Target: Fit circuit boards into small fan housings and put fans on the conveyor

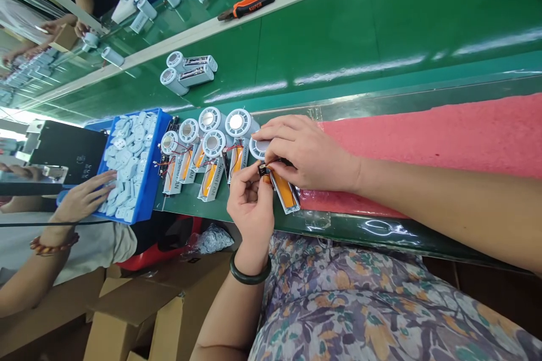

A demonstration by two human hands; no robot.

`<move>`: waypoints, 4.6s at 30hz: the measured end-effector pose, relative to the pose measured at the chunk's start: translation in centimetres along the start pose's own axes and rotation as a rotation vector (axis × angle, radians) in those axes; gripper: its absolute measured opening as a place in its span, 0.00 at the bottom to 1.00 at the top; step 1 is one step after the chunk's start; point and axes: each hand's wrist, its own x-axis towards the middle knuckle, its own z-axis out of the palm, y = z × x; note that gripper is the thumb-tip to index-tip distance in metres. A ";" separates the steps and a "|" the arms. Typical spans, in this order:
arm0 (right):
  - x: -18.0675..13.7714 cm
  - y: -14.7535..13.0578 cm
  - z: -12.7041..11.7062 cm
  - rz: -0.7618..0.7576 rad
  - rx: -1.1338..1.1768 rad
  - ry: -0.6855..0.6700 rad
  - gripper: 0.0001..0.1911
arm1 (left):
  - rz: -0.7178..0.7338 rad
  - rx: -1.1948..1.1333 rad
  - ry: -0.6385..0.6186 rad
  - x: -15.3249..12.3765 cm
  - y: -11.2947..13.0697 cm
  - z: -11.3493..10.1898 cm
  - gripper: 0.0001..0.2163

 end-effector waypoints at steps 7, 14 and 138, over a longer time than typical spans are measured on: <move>0.0 0.2 0.0 -0.017 0.010 -0.011 0.09 | 0.022 0.029 0.001 -0.2 -0.3 0.0 0.10; 0.2 0.4 0.1 -0.097 0.004 -0.022 0.11 | 0.053 0.078 -0.017 0.0 -0.2 0.0 0.09; 3.1 -0.2 -0.9 -0.412 -0.368 -0.264 0.14 | 0.076 0.165 -0.066 -1.9 1.4 -3.3 0.14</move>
